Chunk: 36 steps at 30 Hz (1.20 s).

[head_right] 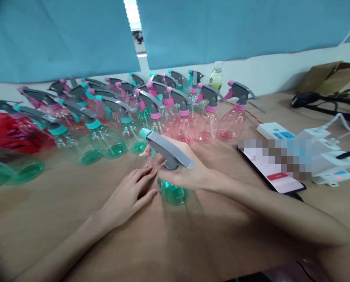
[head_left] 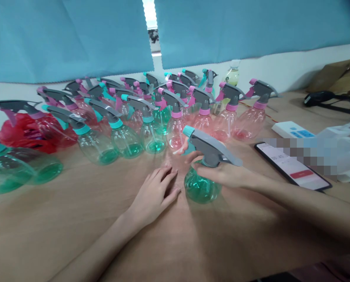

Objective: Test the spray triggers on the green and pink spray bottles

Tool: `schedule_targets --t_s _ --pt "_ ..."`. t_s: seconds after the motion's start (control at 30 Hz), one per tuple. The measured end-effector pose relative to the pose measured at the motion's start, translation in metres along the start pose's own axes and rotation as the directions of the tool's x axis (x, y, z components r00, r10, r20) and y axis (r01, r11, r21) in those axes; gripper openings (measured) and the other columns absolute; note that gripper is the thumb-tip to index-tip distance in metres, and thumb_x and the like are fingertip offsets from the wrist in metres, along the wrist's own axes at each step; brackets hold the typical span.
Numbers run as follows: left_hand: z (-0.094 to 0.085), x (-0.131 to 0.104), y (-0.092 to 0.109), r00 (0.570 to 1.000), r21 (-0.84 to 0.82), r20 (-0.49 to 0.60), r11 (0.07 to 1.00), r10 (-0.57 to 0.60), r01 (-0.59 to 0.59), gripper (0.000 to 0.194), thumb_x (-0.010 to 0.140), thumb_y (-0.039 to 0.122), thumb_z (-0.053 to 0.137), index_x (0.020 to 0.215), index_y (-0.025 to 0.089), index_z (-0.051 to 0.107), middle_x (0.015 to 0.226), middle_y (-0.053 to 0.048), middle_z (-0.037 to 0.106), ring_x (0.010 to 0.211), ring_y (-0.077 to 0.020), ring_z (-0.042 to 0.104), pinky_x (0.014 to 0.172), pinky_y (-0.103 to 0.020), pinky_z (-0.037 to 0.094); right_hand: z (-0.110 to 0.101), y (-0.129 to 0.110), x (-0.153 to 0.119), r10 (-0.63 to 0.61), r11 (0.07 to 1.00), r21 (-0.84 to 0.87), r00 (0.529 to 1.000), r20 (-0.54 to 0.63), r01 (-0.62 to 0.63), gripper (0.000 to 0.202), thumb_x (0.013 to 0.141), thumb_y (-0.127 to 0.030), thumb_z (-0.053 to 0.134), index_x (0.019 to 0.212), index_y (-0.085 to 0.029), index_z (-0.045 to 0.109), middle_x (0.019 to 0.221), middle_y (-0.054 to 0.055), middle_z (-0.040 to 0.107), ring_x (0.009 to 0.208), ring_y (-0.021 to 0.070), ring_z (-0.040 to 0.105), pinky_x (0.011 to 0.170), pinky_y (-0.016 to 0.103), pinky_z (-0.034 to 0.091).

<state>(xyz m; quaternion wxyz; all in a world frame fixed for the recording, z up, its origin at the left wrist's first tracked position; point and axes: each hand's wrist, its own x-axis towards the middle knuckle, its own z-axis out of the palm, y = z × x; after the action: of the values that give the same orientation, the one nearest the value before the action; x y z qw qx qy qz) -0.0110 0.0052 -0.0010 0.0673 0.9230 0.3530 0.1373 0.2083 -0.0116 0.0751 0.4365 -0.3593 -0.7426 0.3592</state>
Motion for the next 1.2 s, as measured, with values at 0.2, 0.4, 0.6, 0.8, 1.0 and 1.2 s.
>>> schedule_targets --t_s 0.2,0.4,0.6,0.8,1.0,1.2 --pt "-0.001 0.0 0.001 1.0 0.013 0.008 1.0 0.005 -0.005 0.045 0.098 0.038 0.05 0.134 0.012 0.052 0.139 -0.017 0.052 0.13 -0.0312 0.046 0.105 -0.049 0.04 0.0 -0.006 0.002 0.008 0.996 -0.093 0.999 -0.031 -0.011 0.01 0.069 -0.016 0.046 0.066 -0.025 0.048 0.062 -0.003 0.054 0.071 0.016 0.063 0.07 0.029 0.057" --pt "-0.001 0.001 0.001 1.0 0.026 0.01 1.0 0.005 -0.005 0.044 0.098 0.038 0.05 0.134 0.012 0.052 0.14 -0.016 0.051 0.13 -0.0302 0.045 0.105 -0.049 0.04 0.0 -0.009 0.001 0.04 0.994 -0.105 0.998 -0.04 -0.044 0.009 0.069 -0.016 0.047 0.067 -0.024 0.043 0.066 -0.003 0.055 0.063 0.0126 0.055 0.064 0.026 0.052" --pt "0.0 0.0 0.001 1.0 -0.002 -0.001 1.0 0.002 -0.002 0.043 0.098 0.04 0.048 0.133 0.015 0.052 0.14 -0.015 0.051 0.13 -0.0308 0.046 0.104 -0.05 0.041 0.001 -0.005 0.002 -0.022 0.999 -0.032 0.998 -0.058 0.021 0.012 0.068 -0.018 0.047 0.077 -0.024 0.042 0.074 -0.003 0.055 0.063 0.0117 0.053 0.058 0.025 0.05" --pt "-0.001 0.0 0.001 1.0 -0.005 0.007 1.0 -0.005 0.005 0.043 0.098 0.039 0.049 0.133 0.015 0.051 0.14 -0.016 0.051 0.13 -0.0309 0.046 0.105 -0.05 0.04 0.001 -0.004 0.002 -0.024 0.999 -0.049 0.997 -0.078 0.02 0.007 0.067 -0.019 0.047 0.071 -0.024 0.046 0.074 -0.002 0.058 0.064 0.0132 0.057 0.059 0.027 0.053" --pt "0.0 0.0 0.002 1.0 -0.024 -0.002 1.0 -0.015 0.015 0.043 0.097 0.039 0.049 0.134 0.017 0.052 0.139 -0.015 0.052 0.129 -0.0317 0.046 0.104 -0.051 0.04 0.001 0.002 0.0 0.009 0.995 -0.1 0.997 -0.071 -0.016 0.031 0.069 -0.019 0.048 0.095 -0.027 0.062 0.085 0.0 0.068 0.081 0.019 0.065 0.076 0.034 0.056" --pt "-0.002 0.001 0.003 1.0 -0.012 0.011 1.0 -0.008 0.009 0.043 0.097 0.037 0.05 0.133 0.014 0.052 0.138 -0.017 0.053 0.129 -0.0312 0.046 0.105 -0.049 0.04 0.002 0.007 -0.002 0.006 0.988 -0.156 0.993 -0.116 -0.024 0.033 0.07 -0.023 0.05 0.1 -0.026 0.063 0.087 0.002 0.07 0.082 0.021 0.066 0.072 0.035 0.057"
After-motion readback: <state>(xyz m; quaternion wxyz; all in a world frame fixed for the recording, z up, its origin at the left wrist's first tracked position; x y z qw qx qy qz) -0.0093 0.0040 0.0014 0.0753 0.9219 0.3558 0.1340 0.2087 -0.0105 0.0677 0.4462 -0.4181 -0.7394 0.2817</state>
